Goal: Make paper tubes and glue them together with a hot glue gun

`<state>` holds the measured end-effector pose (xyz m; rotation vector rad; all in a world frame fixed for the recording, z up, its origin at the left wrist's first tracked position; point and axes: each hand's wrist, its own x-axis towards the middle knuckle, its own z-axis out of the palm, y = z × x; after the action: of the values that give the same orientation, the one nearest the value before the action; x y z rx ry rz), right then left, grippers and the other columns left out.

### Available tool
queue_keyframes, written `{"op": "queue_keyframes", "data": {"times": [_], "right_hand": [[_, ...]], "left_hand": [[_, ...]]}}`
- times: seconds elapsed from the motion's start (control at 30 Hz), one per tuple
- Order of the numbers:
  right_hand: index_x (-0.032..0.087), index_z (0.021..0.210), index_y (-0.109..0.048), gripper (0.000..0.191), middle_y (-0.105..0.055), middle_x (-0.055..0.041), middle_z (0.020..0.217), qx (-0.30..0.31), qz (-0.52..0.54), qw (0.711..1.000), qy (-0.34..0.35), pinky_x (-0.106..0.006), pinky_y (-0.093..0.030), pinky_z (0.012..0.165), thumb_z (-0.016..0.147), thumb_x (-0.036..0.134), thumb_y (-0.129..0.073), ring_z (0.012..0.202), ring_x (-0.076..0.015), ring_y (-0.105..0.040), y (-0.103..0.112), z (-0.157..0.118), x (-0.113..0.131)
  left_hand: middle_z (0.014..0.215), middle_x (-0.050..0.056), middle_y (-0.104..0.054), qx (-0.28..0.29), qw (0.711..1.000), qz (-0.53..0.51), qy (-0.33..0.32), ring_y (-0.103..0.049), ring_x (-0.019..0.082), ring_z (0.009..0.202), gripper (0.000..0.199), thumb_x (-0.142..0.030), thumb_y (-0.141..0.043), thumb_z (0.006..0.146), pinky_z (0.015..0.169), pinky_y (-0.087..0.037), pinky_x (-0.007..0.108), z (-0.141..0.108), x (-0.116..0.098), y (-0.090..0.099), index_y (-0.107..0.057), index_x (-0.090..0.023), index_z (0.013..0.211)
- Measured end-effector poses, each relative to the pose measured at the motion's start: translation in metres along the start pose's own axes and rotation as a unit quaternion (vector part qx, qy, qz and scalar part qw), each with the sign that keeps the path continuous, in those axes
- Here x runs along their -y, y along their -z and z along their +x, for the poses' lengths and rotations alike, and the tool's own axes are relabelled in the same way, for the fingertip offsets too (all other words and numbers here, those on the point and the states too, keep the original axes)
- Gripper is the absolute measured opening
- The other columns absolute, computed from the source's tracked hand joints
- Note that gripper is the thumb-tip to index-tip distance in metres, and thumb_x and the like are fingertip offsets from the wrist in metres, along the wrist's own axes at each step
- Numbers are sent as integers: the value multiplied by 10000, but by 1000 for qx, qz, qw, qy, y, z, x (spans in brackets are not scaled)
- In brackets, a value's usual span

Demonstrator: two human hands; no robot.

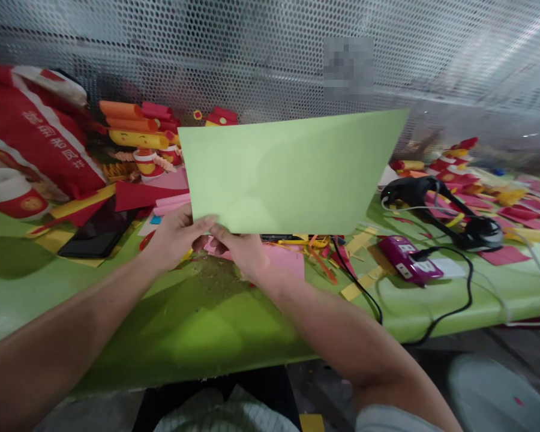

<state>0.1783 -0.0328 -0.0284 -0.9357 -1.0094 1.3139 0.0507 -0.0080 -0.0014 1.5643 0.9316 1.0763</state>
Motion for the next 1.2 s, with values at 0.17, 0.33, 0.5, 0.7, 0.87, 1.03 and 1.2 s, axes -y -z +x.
{"op": "queue_keyframes", "data": {"times": [0.17,0.33,0.5,0.7,0.87,1.03,1.2], "right_hand": [[184,559,-605,341,-575,35,467,-1,12,1000,-10,-236,-444,435,540,485,-763,427,-85,-506,1,4,-1],[159,499,-587,399,-595,-3,467,-33,26,999,-8,-238,-442,432,538,515,-763,379,-72,-490,14,16,6],[178,512,-521,421,-574,29,446,-106,53,992,37,-203,-395,369,506,503,-787,354,-64,-484,28,29,19],[194,561,-485,391,-557,58,446,-177,61,977,103,-196,-403,364,581,466,-765,344,-59,-480,51,45,34],[198,569,-473,392,-522,79,431,-220,72,963,138,-175,-397,359,603,468,-754,338,-45,-467,67,53,42],[198,587,-472,378,-528,85,456,-209,59,964,156,-172,-422,384,610,454,-750,359,-42,-483,72,56,41],[205,631,-502,337,-546,101,496,-162,64,978,113,-191,-470,418,531,341,-794,411,-60,-530,76,58,40]], "left_hand": [[428,-51,-465,-13,998,49,-35,-376,67,331,224,-339,-592,792,321,-271,199,-4,-7,-2,-511,-196,639],[403,-66,-422,-65,995,56,-56,-339,71,327,217,-353,-622,768,323,-241,209,1,-3,2,-514,-204,653],[381,-67,-413,-99,993,34,-47,-323,69,314,222,-341,-654,731,325,-230,216,9,1,10,-499,-206,646],[374,-78,-405,-112,993,2,-33,-292,53,291,242,-324,-666,708,313,-225,204,16,2,21,-469,-209,625],[378,-79,-416,-95,995,-11,-7,-271,49,278,187,-279,-644,715,302,-207,202,19,4,29,-491,-208,634],[429,-46,-489,-124,992,-12,-8,-369,70,311,134,-239,-640,709,320,-277,207,20,5,28,-536,-199,634],[498,-33,-540,-136,991,-15,-7,-454,77,368,103,-219,-676,657,375,-387,211,26,11,35,-583,-180,635]]}}
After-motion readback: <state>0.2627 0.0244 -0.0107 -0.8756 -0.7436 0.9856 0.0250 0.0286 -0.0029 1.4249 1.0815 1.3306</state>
